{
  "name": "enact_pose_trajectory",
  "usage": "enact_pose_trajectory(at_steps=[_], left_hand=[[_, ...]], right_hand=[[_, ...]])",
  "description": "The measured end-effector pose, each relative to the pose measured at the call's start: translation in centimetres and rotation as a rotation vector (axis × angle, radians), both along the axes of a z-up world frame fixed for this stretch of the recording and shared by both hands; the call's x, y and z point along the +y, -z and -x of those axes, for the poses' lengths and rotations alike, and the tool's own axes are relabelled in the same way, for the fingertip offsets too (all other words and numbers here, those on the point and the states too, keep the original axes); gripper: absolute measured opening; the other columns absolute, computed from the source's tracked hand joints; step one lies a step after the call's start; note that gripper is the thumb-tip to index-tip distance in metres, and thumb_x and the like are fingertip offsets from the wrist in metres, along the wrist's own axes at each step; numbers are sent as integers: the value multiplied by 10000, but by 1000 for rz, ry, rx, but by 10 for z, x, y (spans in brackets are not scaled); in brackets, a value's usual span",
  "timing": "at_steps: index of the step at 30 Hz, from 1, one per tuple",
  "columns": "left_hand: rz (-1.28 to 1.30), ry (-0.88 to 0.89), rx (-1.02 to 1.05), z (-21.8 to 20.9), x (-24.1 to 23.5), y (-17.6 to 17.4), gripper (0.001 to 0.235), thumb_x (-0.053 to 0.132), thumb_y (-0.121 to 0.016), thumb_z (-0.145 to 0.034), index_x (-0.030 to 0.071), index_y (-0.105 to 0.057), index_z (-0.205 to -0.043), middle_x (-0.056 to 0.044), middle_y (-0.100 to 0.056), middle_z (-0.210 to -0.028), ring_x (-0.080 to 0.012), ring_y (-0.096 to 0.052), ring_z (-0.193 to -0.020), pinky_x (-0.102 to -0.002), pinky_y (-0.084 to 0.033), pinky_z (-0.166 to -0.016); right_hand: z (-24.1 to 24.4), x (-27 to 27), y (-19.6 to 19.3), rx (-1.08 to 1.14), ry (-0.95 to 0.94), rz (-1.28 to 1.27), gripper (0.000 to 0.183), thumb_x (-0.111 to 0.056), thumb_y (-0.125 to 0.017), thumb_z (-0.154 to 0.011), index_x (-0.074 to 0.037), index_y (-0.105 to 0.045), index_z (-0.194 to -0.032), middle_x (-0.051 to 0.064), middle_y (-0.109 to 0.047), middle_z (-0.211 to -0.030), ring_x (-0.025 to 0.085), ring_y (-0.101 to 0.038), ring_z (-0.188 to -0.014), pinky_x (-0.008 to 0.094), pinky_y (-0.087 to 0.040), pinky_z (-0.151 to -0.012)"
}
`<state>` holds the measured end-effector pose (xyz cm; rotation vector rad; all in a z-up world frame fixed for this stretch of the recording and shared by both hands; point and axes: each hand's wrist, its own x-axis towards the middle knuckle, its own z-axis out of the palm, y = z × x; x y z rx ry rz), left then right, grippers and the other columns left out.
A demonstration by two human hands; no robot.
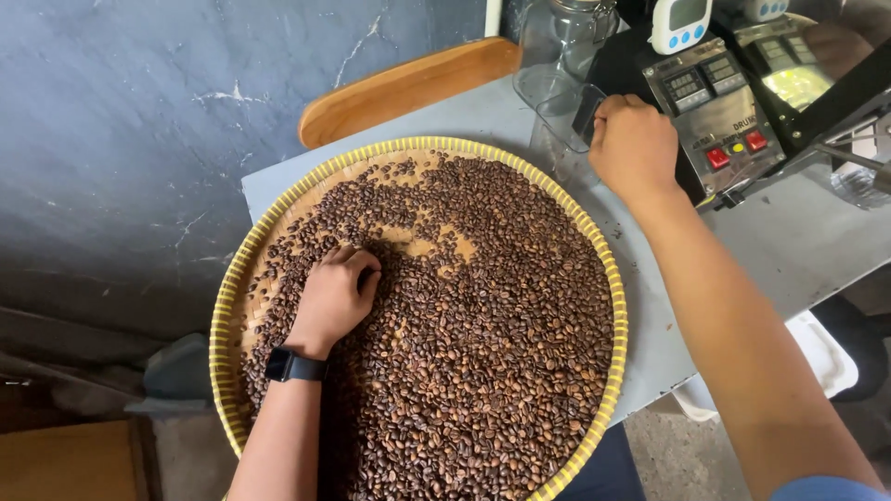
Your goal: The person sorts roasted coffee beans in a large woven tray by hand, picking out defective beans and placing them into a clear container on the table. The person repeatedly spreads the beans to inspect them and continues the sorting process throughout the clip.
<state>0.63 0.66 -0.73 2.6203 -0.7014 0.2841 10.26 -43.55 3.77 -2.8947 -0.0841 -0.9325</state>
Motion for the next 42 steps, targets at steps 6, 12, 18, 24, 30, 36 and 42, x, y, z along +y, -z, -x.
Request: enact_pose_trajectory(at_steps=[6, 12, 18, 24, 30, 36, 42], left_hand=[[-96, -71, 105, -5, 4, 8, 123, 248, -661, -947, 156, -702, -1017, -98, -694, -940, -368, -688, -1001, -504, -548, -862], [-72, -71, 110, -5, 2, 7, 109, 238, -649, -955, 157, -697, -1010, -102, -689, -926, -374, -692, -975, -501, -550, -851], [-45, -64, 105, -8, 3, 12, 121, 238, -673, -927, 155, -699, -1011, -111, -711, -951, -386, -701, -982, -499, -559, -837], [-42, -71, 110, -5, 3, 8, 117, 226, -658, -943, 153, -711, -1018, -98, -719, -963, -371, -710, -979, -482, -564, -838], [-51, -84, 134, -4, 1, 4, 130, 231, -654, -946, 148, -706, -1032, -110, -715, -953, -372, -708, -979, -487, -559, -846], [-48, -76, 158, 0, -2, -5, 139, 189, -616, -986, 122, -701, -1073, -111, -702, -957, -360, -707, -987, -482, -561, -858], [-53, -63, 133, -2, 0, -1, 119, 203, -636, -971, 135, -701, -1045, -114, -694, -931, -377, -700, -951, -493, -570, -822]], right_hand=[[35, 47, 3, -223, -320, -38, 56, -125, -720, -921, -150, -736, -969, 58, -659, -847, 314, -729, -832, 389, -584, -708], [34, 98, 30, 510, -534, 0, 231, -85, -631, -909, -70, -786, -1079, 142, -763, -1006, 366, -742, -971, 450, -595, -879], [25, 92, 50, 427, -525, 93, 178, -186, -649, -914, -102, -759, -1026, 127, -719, -974, 364, -721, -1005, 448, -605, -841], [33, 93, 51, 380, -541, 100, 263, -157, -617, -963, -17, -728, -1155, 176, -705, -1090, 360, -690, -1143, 420, -593, -894], [30, 93, 67, 345, -515, 120, 246, -212, -651, -934, -58, -738, -1105, 155, -692, -1057, 368, -688, -1110, 443, -614, -848], [33, 93, 62, 354, -572, 79, 226, -146, -606, -967, -67, -749, -1123, 160, -684, -1085, 388, -668, -1145, 448, -603, -880], [28, 88, 75, 268, -571, 44, 140, -175, -602, -985, -110, -722, -1017, 98, -663, -985, 327, -704, -1051, 382, -605, -822]])
